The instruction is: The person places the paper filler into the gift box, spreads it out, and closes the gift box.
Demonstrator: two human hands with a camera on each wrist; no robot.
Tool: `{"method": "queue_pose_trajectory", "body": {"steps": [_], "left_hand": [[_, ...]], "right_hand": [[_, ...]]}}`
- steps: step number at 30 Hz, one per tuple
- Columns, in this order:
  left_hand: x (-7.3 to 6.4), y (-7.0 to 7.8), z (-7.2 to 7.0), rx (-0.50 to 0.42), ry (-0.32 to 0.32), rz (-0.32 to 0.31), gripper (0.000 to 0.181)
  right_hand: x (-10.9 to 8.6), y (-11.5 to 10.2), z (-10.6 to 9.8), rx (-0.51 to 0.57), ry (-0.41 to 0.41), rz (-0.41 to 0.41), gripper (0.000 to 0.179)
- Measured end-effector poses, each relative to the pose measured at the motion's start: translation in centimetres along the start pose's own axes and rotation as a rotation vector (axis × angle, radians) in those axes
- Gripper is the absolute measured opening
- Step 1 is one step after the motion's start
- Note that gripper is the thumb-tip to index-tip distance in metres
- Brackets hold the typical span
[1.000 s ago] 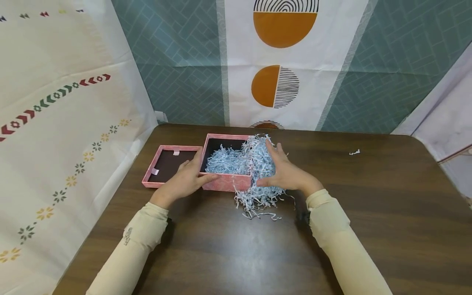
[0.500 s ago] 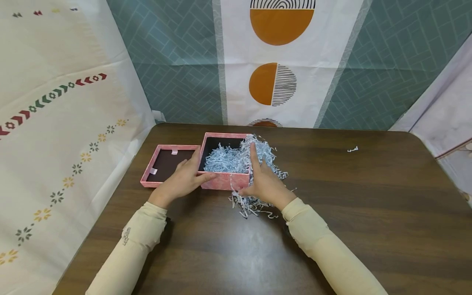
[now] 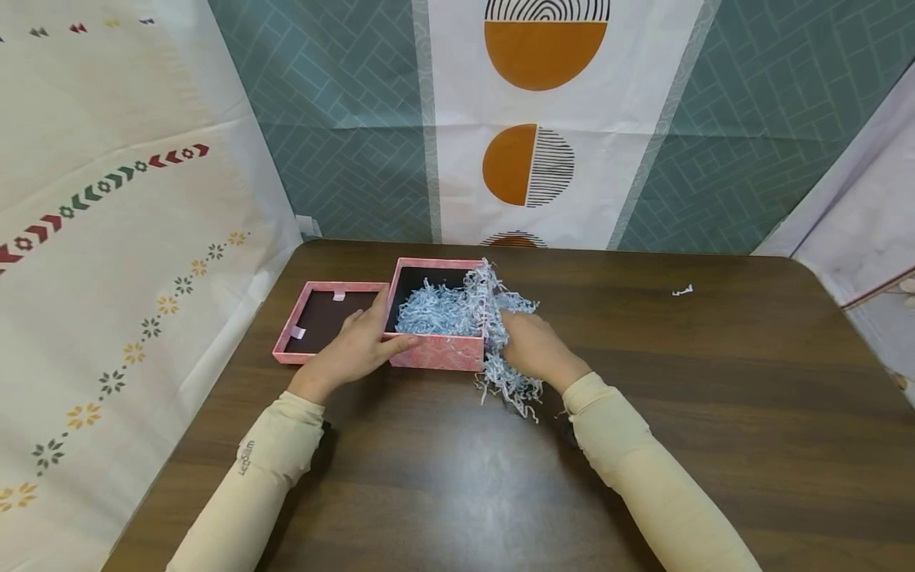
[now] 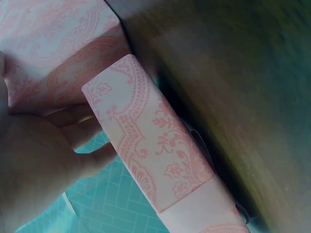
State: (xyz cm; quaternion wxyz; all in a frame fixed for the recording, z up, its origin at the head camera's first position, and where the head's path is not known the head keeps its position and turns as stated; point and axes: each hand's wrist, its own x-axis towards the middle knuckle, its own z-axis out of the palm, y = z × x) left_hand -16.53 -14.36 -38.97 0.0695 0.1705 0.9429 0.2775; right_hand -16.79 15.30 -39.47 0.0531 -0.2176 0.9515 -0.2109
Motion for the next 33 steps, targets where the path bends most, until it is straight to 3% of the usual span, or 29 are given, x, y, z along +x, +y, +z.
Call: {"method": "queue_pose_trajectory", "body": {"steps": [8, 15, 18, 26, 33], "left_hand": [[-0.1, -0.1, 0.0, -0.004, 0.001, 0.011, 0.112], [-0.1, 0.0, -0.1, -0.009, -0.002, -0.003, 0.112], [-0.1, 0.1, -0.1, -0.012, 0.002, 0.004, 0.111], [0.0, -0.2, 0.0, -0.018, -0.001, 0.012, 0.110], [0.2, -0.2, -0.1, -0.018, -0.006, 0.021, 0.110]], "right_hand": [[-0.2, -0.1, -3.5, 0.030, 0.107, -0.032, 0.054], [0.9, -1.7, -6.4, 0.008, 0.257, -0.102, 0.048], [1.7, -2.7, -7.2, 0.019, 0.281, -0.112, 0.048], [4.3, -5.9, -7.1, 0.112, 0.299, -0.193, 0.049], [6.3, -7.8, -6.1, 0.211, 0.325, -0.210, 0.048]]}}
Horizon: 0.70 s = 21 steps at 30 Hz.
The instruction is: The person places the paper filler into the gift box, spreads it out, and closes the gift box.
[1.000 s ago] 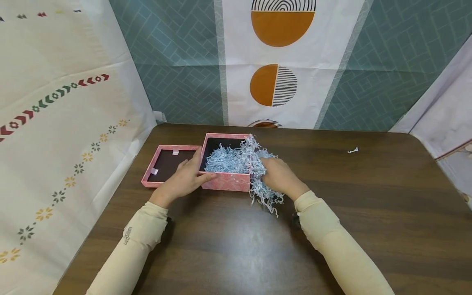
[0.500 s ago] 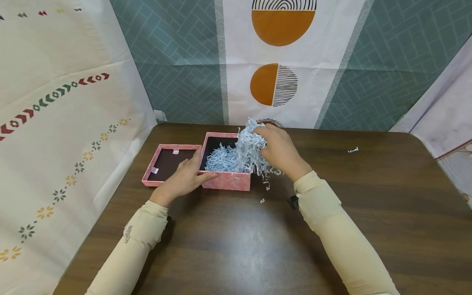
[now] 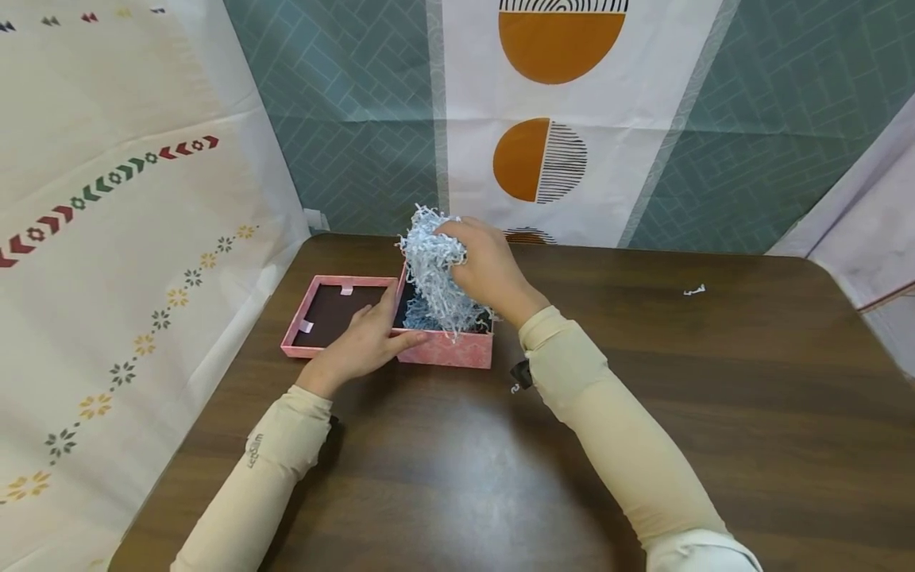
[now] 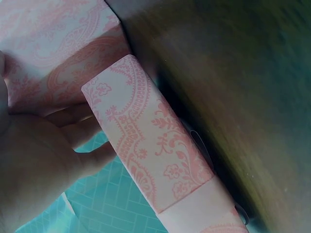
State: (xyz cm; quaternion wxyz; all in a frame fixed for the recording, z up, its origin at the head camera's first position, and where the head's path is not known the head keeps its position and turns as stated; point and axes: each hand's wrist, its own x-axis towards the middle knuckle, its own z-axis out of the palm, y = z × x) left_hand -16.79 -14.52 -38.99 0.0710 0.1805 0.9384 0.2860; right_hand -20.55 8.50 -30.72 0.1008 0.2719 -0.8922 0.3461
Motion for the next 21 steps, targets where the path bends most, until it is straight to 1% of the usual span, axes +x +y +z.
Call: {"method": "queue_pose_trajectory", "body": {"steps": [2, 3, 6, 11, 13, 16, 21], "left_hand": [[0.0, 0.0, 0.0, 0.005, 0.001, 0.004, 0.110], [0.0, 0.0, 0.0, 0.008, -0.003, 0.001, 0.110], [0.0, 0.0, -0.1, 0.003, -0.003, -0.002, 0.111], [0.0, 0.2, -0.2, 0.004, -0.006, -0.016, 0.111], [-0.1, 0.2, -0.2, 0.008, -0.006, -0.020, 0.111], [-0.1, 0.2, -0.2, 0.013, -0.005, -0.019, 0.111], [-0.1, 0.2, -0.1, 0.013, 0.004, -0.014, 0.110]], "right_hand": [[0.2, 0.0, 0.6, 0.014, -0.029, 0.032, 0.047], [0.3, 0.2, 0.9, 0.009, -0.058, 0.052, 0.047], [0.3, 0.8, 1.9, -0.042, -0.178, 0.096, 0.046], [0.2, 1.9, 3.2, -0.175, -0.397, 0.076, 0.043], [0.2, 2.1, 3.7, -0.224, -0.460, 0.064, 0.045], [0.3, 2.0, 4.4, -0.270, -0.508, 0.089, 0.059], [0.6, 2.0, 5.7, -0.271, -0.530, 0.143, 0.085]]}}
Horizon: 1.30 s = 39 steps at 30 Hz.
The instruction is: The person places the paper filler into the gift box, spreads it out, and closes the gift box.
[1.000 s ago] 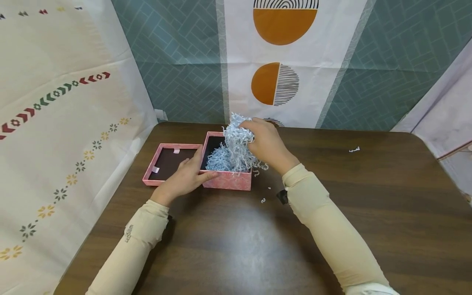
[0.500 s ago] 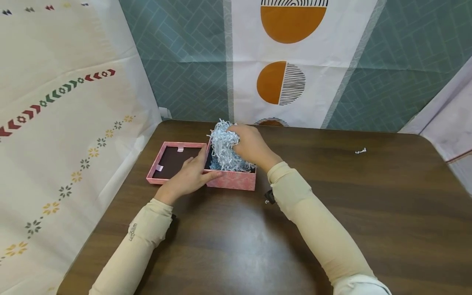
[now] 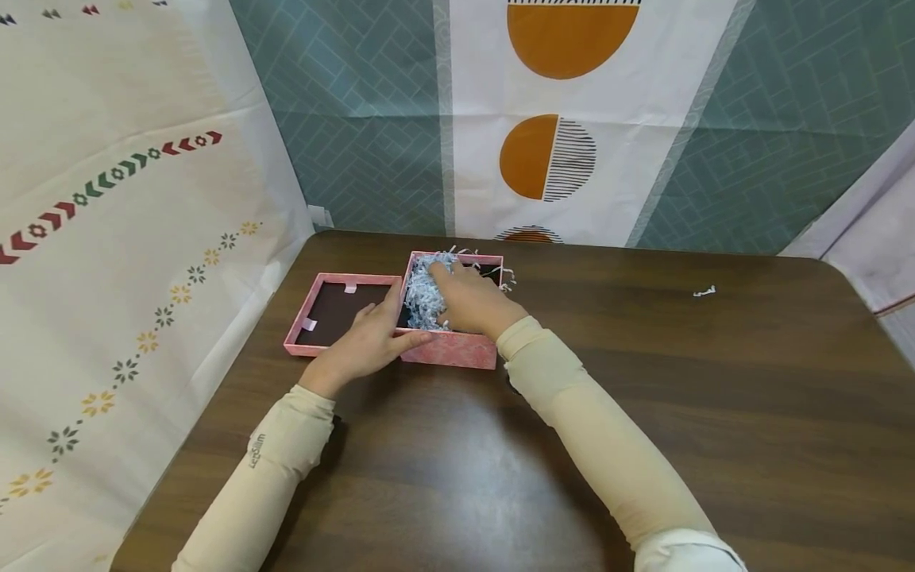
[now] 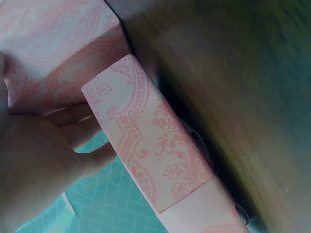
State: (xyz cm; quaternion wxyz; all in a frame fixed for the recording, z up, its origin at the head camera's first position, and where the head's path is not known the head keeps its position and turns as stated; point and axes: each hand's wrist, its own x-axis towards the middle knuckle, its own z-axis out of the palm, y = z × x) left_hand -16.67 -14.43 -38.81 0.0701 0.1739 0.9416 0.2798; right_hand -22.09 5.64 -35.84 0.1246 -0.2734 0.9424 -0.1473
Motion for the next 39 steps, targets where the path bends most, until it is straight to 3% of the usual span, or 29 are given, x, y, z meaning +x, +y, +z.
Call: {"method": "queue_pose_trajectory", "body": {"steps": [3, 10, 17, 20, 23, 27, 29, 34, 39], "left_hand": [[0.0, -0.1, 0.0, -0.007, 0.000, -0.006, 0.111], [0.0, -0.1, 0.0, -0.010, 0.002, -0.006, 0.114], [0.0, -0.2, 0.0, -0.025, 0.000, -0.005, 0.112], [-0.1, -0.1, -0.1, -0.022, 0.004, -0.007, 0.111], [-0.1, -0.1, 0.0, -0.017, 0.002, -0.004, 0.111], [-0.1, -0.1, 0.0, -0.019, 0.001, -0.005, 0.111], [-0.1, -0.1, 0.0, -0.023, 0.001, -0.007, 0.112], [-0.1, -0.2, 0.0, -0.033, -0.004, -0.015, 0.113], [0.0, -0.3, 0.1, -0.036, 0.003, 0.002, 0.112]], "right_hand": [[0.8, -0.2, 0.5, 0.006, -0.037, -0.003, 0.091], [2.6, 0.0, 1.2, 0.061, -0.136, -0.173, 0.052], [3.2, 0.7, 1.5, 0.159, -0.168, -0.272, 0.027], [3.2, 0.7, 1.5, 0.170, -0.166, -0.281, 0.026], [3.0, 0.4, 1.5, 0.111, -0.144, -0.212, 0.044], [2.7, 0.1, 1.5, 0.009, -0.113, -0.043, 0.075], [2.6, 0.0, 1.5, -0.016, -0.112, 0.009, 0.081], [2.2, -0.4, 1.2, -0.022, -0.129, 0.023, 0.080], [1.9, -0.9, 0.0, -0.006, -0.135, -0.025, 0.077]]}}
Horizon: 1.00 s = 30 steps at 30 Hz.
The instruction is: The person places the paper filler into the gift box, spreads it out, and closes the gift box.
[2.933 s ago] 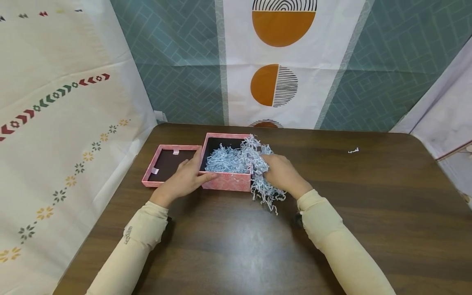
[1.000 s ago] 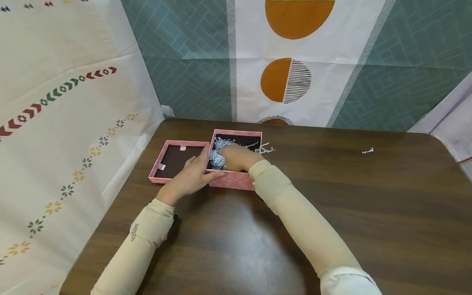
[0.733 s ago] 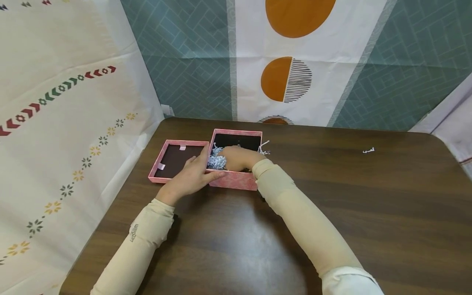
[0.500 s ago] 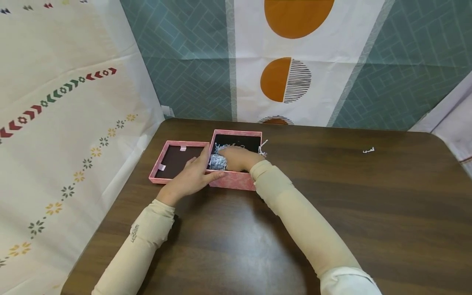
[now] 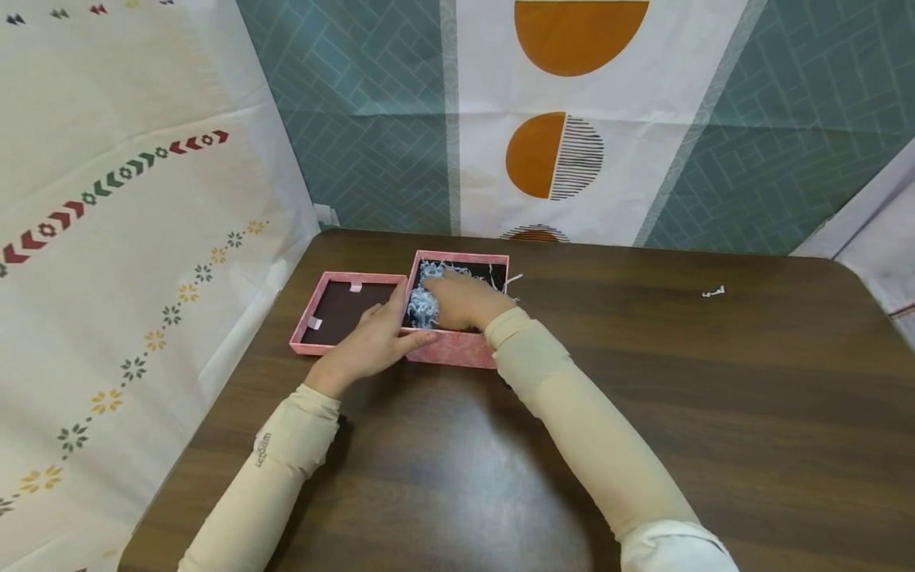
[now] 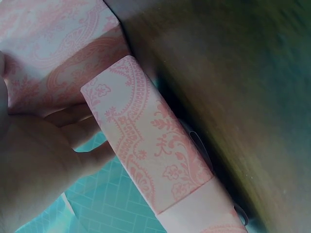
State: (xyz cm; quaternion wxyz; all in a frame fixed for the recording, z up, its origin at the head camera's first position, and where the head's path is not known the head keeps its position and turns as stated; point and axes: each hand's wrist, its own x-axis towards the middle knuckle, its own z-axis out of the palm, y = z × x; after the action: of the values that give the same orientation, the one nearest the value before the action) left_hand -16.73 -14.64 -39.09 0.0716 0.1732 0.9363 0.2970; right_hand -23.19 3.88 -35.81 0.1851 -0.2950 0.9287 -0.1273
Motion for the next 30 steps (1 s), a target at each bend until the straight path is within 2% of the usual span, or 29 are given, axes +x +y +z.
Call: {"method": "queue_pose_trajectory", "body": {"steps": [4, 7, 9, 14, 19, 25, 27, 30], "left_hand": [[0.1, 0.1, 0.0, 0.014, 0.000, 0.016, 0.111], [0.2, 0.4, 0.0, 0.018, -0.010, 0.011, 0.111], [0.3, 0.5, 0.0, 0.026, -0.015, 0.002, 0.111], [0.4, 0.7, 0.0, 0.048, -0.028, -0.028, 0.112], [0.4, 0.7, 0.0, 0.043, -0.030, -0.045, 0.114], [0.2, 0.7, -0.1, 0.037, -0.026, -0.047, 0.115], [0.1, 0.7, -0.2, 0.036, -0.021, -0.044, 0.114], [-0.1, 0.4, -0.1, 0.030, -0.014, -0.039, 0.112]], "right_hand": [[-1.2, -0.2, -1.7, 0.050, -0.018, -0.064, 0.078], [-2.6, 0.0, -3.1, 0.110, -0.009, -0.080, 0.075], [-3.4, 0.2, -4.0, 0.137, 0.033, -0.073, 0.070], [-5.2, 0.9, -5.3, 0.141, 0.203, -0.003, 0.051], [-6.5, 1.6, -5.4, 0.124, 0.256, 0.047, 0.038], [-7.4, 1.8, -4.5, 0.195, 0.230, 0.060, 0.036], [-7.2, 1.3, -4.0, 0.150, 0.225, 0.057, 0.037], [-6.3, 0.3, -3.1, 0.018, 0.219, 0.066, 0.040]]}}
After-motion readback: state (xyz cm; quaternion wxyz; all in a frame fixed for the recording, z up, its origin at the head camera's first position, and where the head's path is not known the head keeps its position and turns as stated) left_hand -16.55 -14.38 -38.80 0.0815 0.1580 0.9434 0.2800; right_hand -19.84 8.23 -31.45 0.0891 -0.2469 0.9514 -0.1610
